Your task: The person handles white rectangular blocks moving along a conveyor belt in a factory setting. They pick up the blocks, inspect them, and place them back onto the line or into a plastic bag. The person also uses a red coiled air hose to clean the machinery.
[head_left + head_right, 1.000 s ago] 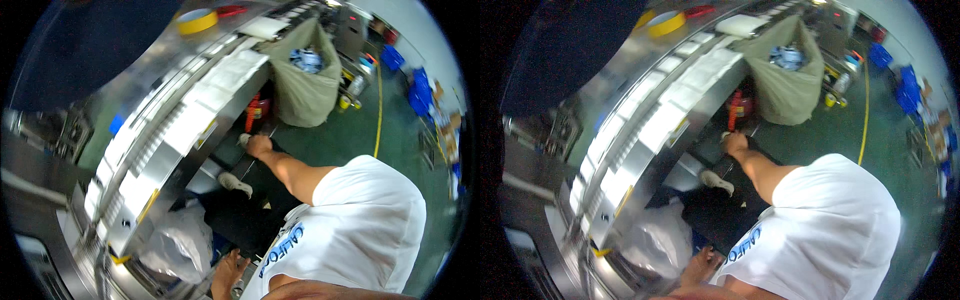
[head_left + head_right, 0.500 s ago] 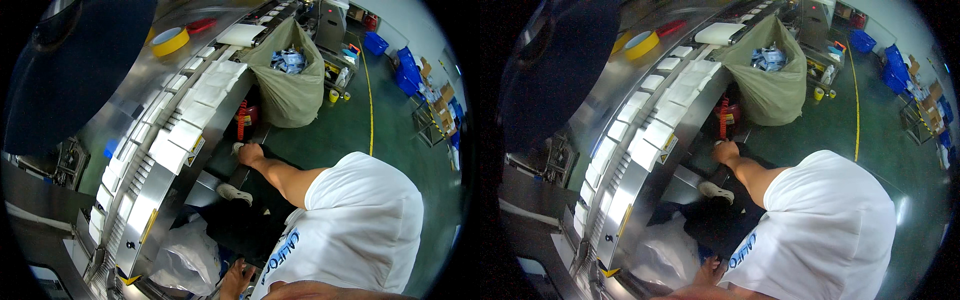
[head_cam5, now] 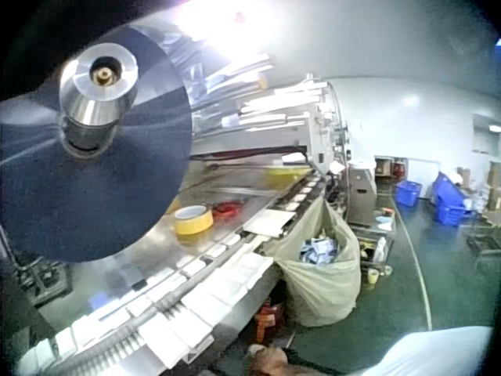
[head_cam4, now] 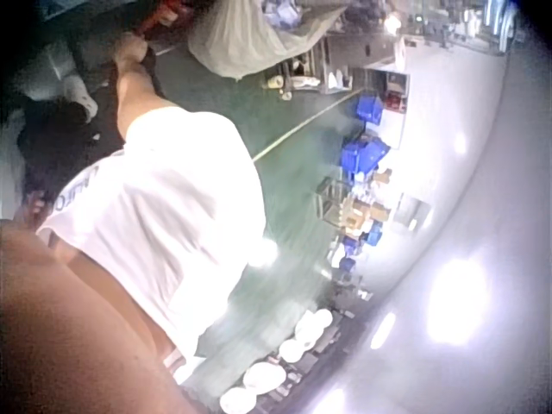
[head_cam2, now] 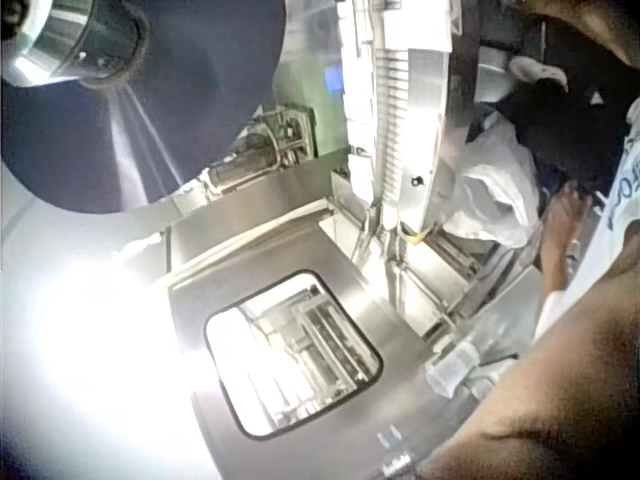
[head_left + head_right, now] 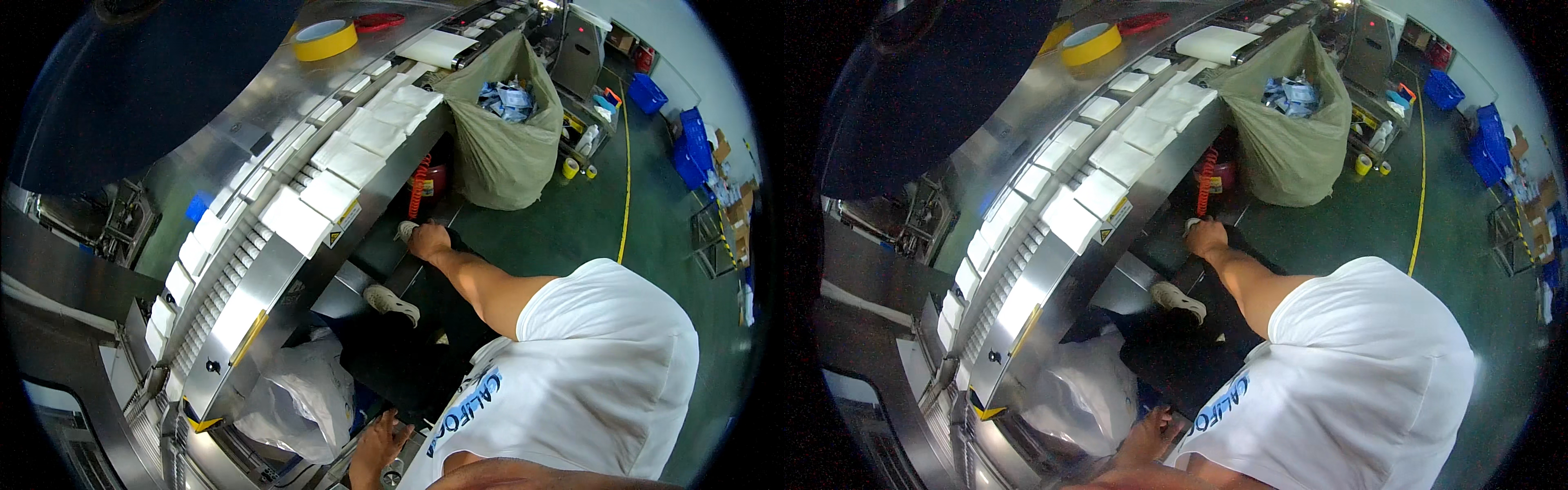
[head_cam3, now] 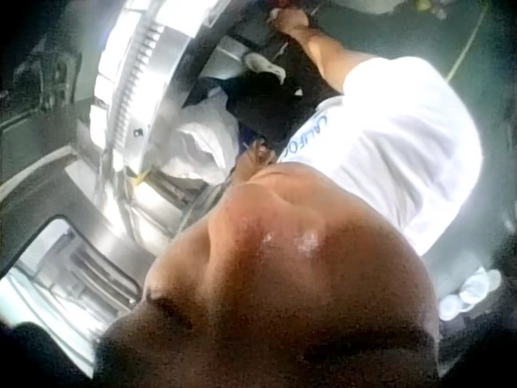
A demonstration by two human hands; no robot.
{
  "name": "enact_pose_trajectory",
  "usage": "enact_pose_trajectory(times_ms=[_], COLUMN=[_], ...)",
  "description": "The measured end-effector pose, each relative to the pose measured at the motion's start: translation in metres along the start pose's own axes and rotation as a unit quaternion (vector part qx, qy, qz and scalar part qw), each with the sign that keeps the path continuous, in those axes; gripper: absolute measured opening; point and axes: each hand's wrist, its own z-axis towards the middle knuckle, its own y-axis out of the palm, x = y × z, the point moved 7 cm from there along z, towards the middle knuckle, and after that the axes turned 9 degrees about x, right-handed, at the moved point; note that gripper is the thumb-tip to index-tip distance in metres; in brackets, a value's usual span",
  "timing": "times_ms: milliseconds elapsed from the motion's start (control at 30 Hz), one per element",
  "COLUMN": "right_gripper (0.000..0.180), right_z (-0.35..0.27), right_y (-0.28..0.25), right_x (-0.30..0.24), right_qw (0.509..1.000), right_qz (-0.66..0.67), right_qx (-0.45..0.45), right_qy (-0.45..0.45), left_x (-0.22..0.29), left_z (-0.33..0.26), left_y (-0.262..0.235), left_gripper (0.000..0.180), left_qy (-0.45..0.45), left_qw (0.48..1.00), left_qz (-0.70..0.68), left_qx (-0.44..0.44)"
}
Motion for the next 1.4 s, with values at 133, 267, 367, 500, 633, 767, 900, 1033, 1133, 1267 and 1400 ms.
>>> enact_pose_trajectory(times_ms=[133, 267, 367, 500, 633, 767, 900, 1033, 1133, 1267, 1400], right_gripper=[0.042, 0.042, 0.041, 0.041, 0.038, 0.035, 0.037, 0.039, 0.041, 0.042, 0.042], right_z=[0.002, 0.002, 0.002, 0.0, -0.003, -0.003, 0.001, 0.002, -0.001, -0.002, 0.0], right_y=[0.004, 0.001, -0.001, -0.002, -0.004, -0.006, 0.001, 0.001, -0.002, -0.008, -0.004], right_x=[0.003, 0.001, 0.001, 0.0, 0.0, -0.001, 0.0, -0.001, -0.002, -0.003, -0.003], right_qw=[0.999, 0.999, 1.0, 1.0, 0.999, 1.0, 1.0, 0.999, 1.0, 1.0, 0.999], right_qz=[0.011, 0.021, 0.011, -0.015, -0.017, -0.015, -0.025, -0.025, -0.014, -0.022, -0.041], right_qx=[-0.019, -0.014, -0.013, -0.028, -0.029, 0.005, 0.013, 0.024, 0.01, 0.005, -0.018], right_qy=[0.025, 0.03, 0.021, -0.001, -0.005, -0.014, -0.006, -0.01, -0.003, -0.012, -0.019], left_x=[-0.002, -0.001, 0.001, 0.002, 0.0, -0.001, -0.003, -0.006, -0.009, -0.003, 0.005], left_z=[0.001, 0.0, 0.0, 0.002, 0.006, 0.01, 0.007, 0.007, 0.006, 0.003, 0.003], left_y=[0.003, 0.001, -0.002, -0.003, 0.0, 0.001, 0.005, 0.006, 0.008, 0.002, -0.006], left_gripper=[0.068, 0.065, 0.064, 0.065, 0.065, 0.066, 0.071, 0.071, 0.069, 0.065, 0.065], left_qy=[0.007, 0.011, 0.006, -0.004, 0.007, -0.001, -0.032, -0.039, -0.032, 0.027, 0.047], left_qw=[1.0, 0.999, 1.0, 0.999, 1.0, 0.998, 0.994, 0.993, 0.996, 0.999, 0.998], left_qz=[-0.008, -0.027, -0.023, -0.032, -0.009, -0.054, -0.094, -0.099, -0.055, 0.016, 0.027], left_qx=[0.007, 0.017, 0.014, 0.007, -0.004, -0.013, -0.053, -0.056, -0.061, -0.012, 0.036])
